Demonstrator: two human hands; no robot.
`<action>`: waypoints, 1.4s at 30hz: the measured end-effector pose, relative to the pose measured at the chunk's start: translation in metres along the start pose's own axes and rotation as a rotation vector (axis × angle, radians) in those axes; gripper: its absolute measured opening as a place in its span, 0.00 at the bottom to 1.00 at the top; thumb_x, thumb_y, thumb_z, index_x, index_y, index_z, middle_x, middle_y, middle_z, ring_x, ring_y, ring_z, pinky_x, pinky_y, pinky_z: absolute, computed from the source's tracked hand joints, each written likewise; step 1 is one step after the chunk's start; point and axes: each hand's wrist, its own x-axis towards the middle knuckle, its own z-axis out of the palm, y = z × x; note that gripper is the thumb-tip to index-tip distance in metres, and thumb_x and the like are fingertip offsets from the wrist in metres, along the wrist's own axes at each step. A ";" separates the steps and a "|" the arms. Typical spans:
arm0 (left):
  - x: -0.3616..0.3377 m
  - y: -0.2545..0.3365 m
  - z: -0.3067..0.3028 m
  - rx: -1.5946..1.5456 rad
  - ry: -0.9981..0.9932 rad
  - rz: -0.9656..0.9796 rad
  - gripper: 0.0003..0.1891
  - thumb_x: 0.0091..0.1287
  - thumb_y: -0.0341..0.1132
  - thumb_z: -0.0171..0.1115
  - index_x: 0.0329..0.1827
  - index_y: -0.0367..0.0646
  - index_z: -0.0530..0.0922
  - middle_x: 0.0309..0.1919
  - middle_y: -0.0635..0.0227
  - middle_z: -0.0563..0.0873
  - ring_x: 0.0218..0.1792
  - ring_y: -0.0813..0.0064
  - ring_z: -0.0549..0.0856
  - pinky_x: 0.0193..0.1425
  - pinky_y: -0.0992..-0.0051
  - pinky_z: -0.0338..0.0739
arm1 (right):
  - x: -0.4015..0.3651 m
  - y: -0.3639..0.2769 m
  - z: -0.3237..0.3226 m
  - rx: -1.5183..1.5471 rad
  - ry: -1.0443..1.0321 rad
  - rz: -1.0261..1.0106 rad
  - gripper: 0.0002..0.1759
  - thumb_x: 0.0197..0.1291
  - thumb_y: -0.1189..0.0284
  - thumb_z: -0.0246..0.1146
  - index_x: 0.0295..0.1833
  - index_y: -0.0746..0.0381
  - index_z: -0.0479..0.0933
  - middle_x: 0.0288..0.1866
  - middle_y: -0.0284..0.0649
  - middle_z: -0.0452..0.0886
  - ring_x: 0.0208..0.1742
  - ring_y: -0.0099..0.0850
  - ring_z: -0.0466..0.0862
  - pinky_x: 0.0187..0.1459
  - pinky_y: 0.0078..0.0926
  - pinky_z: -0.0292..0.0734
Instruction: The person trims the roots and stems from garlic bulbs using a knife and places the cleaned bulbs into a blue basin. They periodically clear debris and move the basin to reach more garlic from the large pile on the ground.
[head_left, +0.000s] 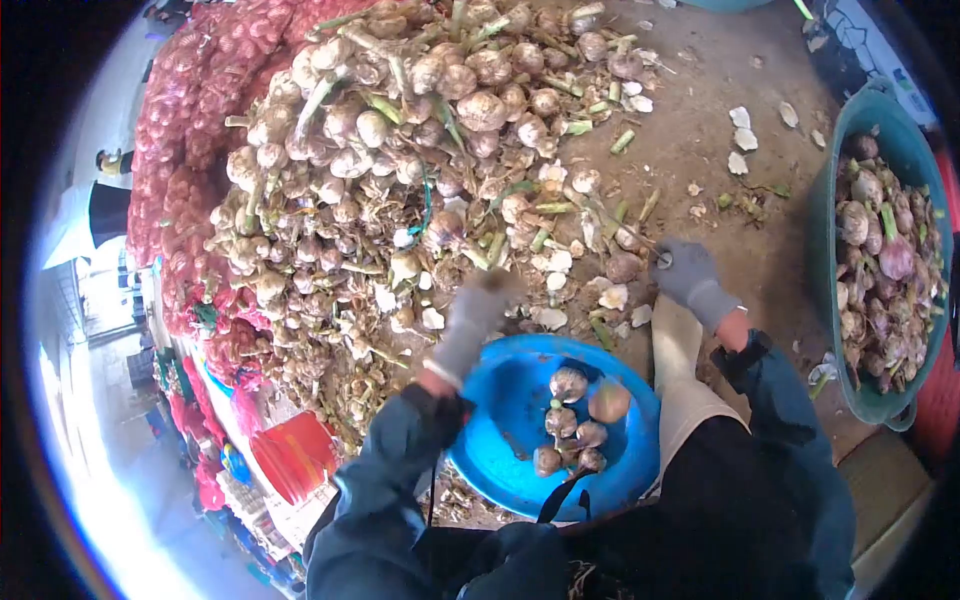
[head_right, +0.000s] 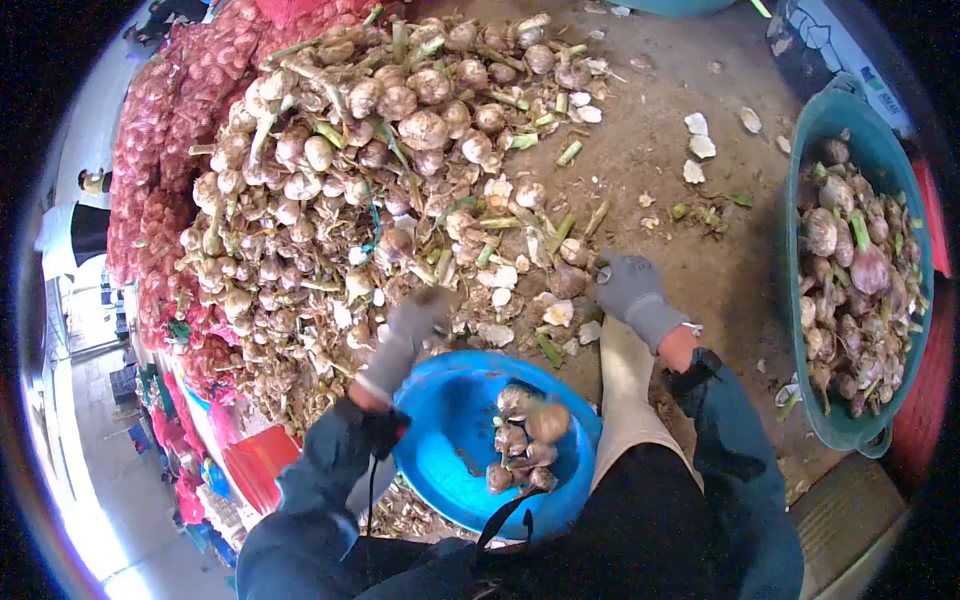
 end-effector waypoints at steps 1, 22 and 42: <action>0.058 -0.046 -0.005 -0.124 0.248 0.007 0.26 0.51 0.48 0.60 0.46 0.38 0.73 0.34 0.63 0.80 0.30 0.73 0.79 0.31 0.74 0.74 | 0.001 -0.005 -0.003 -0.019 -0.060 0.023 0.23 0.43 0.58 0.55 0.48 0.55 0.71 0.44 0.47 0.75 0.48 0.41 0.73 0.51 0.34 0.65; -0.001 0.028 0.017 -0.152 0.132 0.370 0.23 0.43 0.37 0.68 0.42 0.39 0.71 0.35 0.65 0.80 0.33 0.75 0.80 0.37 0.77 0.75 | -0.018 -0.073 -0.014 0.089 0.001 -0.319 0.15 0.45 0.62 0.53 0.40 0.52 0.73 0.30 0.43 0.78 0.34 0.40 0.78 0.38 0.35 0.71; -0.049 0.058 0.038 -0.110 0.232 0.782 0.27 0.44 0.32 0.65 0.49 0.42 0.66 0.38 0.66 0.77 0.41 0.69 0.77 0.49 0.73 0.70 | -0.019 -0.032 -0.033 1.028 -0.230 0.203 0.13 0.50 0.63 0.56 0.31 0.63 0.74 0.27 0.39 0.77 0.29 0.26 0.77 0.33 0.22 0.72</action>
